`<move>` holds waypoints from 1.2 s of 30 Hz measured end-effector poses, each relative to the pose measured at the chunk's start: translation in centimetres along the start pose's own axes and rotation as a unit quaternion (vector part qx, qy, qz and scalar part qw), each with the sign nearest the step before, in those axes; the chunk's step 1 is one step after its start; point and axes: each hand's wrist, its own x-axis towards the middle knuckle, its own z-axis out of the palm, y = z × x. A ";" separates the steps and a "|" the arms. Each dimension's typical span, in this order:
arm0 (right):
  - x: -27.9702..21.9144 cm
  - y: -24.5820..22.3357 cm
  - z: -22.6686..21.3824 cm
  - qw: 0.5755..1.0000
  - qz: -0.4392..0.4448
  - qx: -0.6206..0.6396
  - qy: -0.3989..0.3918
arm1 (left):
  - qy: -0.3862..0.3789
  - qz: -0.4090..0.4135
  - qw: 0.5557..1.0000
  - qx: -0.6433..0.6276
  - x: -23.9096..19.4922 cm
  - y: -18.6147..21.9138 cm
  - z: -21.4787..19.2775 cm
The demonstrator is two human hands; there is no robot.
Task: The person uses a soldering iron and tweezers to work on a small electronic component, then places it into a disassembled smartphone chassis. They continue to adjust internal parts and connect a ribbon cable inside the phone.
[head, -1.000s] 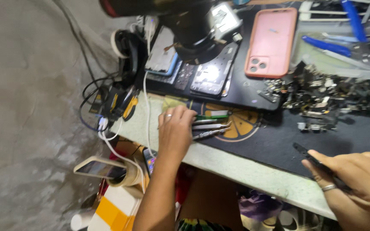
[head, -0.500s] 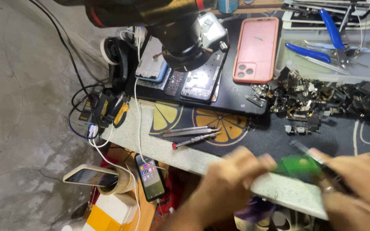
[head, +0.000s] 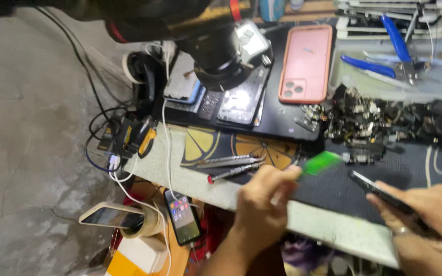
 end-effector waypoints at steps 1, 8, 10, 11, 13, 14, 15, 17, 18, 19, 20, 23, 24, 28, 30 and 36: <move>-0.4 0.2 -0.1 1.000 -0.011 0.016 -0.013 | -0.029 0.030 0.999 -0.013 -0.6 0.7 0.0; -1.0 0.1 0.1 0.997 0.006 0.065 0.028 | -0.036 0.022 0.999 -0.011 0.5 2.8 0.1; -0.1 -0.9 -0.6 0.998 -0.002 0.033 0.046 | -0.009 -0.017 1.000 -0.019 1.2 2.3 0.0; 0.9 -1.3 -0.9 0.996 -0.069 0.040 0.041 | 0.000 -0.033 0.998 -0.060 1.4 2.1 0.0; 2.6 -1.6 -1.1 0.995 -0.038 0.055 -0.075 | -0.026 -0.021 0.994 -0.107 1.3 1.8 0.0; 3.6 -1.2 -1.5 0.979 0.061 0.062 -0.184 | -0.061 0.007 0.992 -0.115 0.6 1.9 0.1; 3.0 -1.7 -1.3 0.975 0.097 0.058 -0.189 | -0.087 0.032 0.989 -0.118 -0.3 2.1 0.2; 2.1 -2.6 -0.6 0.991 0.104 0.043 -0.067 | -0.044 0.007 0.999 0.026 -0.4 2.2 0.2; 2.2 -2.8 -0.6 0.996 0.085 0.037 -0.010 | -0.021 0.003 0.995 0.097 0.5 2.2 0.2; 1.7 -2.8 0.0 0.996 0.069 0.032 0.048 | -0.012 0.031 0.999 0.043 1.2 2.3 0.2; 1.4 -2.2 -0.2 0.997 0.064 0.032 0.037 | -0.004 0.058 0.998 -0.013 1.8 2.3 0.3; 0.8 3.0 0.5 0.957 0.234 0.084 -0.148 | -0.050 0.097 0.993 -0.042 1.4 2.6 -0.1; -0.6 4.4 0.2 0.913 0.317 0.107 -0.233 | -0.074 0.100 0.992 -0.028 0.6 3.2 -0.1; 0.2 9.3 2.5 0.969 0.232 0.073 -0.045 | -0.035 0.036 0.999 0.006 3.3 3.4 -0.2; 0.5 9.7 2.4 0.949 0.270 0.148 -0.070 | -0.075 0.075 0.992 -0.069 2.5 4.4 0.0; 3.1 5.0 -0.2 0.955 0.224 0.191 -0.042 | 0.060 0.131 0.968 0.207 4.3 -2.4 -2.9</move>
